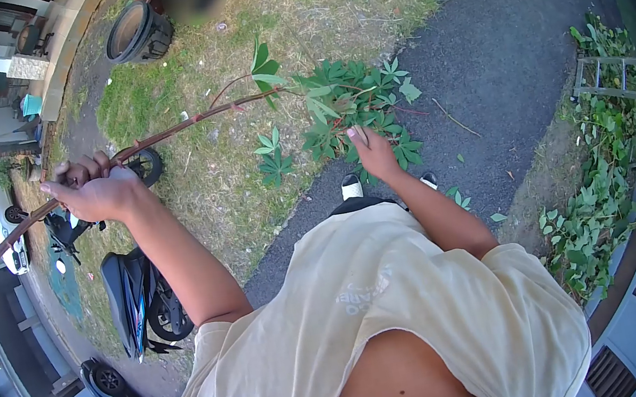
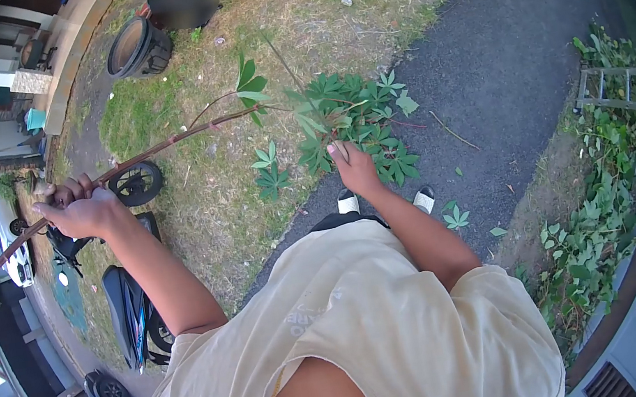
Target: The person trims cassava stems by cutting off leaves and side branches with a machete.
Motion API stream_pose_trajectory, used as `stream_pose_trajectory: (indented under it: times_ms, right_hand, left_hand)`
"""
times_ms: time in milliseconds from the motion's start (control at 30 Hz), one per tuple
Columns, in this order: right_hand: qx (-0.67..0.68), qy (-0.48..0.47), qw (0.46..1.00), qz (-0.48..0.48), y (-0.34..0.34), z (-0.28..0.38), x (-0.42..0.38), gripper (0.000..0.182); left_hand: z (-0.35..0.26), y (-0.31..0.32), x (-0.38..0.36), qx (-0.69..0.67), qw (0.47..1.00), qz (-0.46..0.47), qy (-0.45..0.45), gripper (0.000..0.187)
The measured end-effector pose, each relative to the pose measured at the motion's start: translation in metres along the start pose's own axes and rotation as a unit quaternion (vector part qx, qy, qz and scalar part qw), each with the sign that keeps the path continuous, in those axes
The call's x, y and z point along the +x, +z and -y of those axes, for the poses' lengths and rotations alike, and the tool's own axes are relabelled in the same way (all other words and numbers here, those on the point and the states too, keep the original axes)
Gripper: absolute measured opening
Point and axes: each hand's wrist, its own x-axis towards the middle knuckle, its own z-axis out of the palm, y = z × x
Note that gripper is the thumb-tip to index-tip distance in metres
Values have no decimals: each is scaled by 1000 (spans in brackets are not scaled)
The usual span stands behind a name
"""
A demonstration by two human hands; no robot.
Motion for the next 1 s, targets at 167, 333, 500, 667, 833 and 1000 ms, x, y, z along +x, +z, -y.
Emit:
stream_pose_trajectory:
  times_ms: [167, 333, 500, 667, 833, 1000]
  right_hand:
    - [80, -18, 997, 4, -23, 37, -17, 49]
    - [96, -75, 990, 70, -57, 89, -27, 48]
    - [-54, -120, 962, 239, -73, 87, -23, 51]
    - [-84, 23, 981, 175, -76, 50, -26, 55]
    - [26, -51, 981, 187, -65, 73, -35, 67]
    - [-169, 22, 957, 235, -67, -13, -8, 75]
  left_hand:
    - [12, -26, -18, -46, 990, 124, -51, 53]
    - [20, -50, -36, -132, 899, 394, -136, 61]
    - [5, -35, -42, -163, 863, 474, -63, 66]
    - [-14, -40, -28, -129, 876, 463, 36, 66]
    - [-11, -43, -17, -182, 873, 452, 36, 65]
    - [-70, -25, 0, -293, 794, 532, 26, 63]
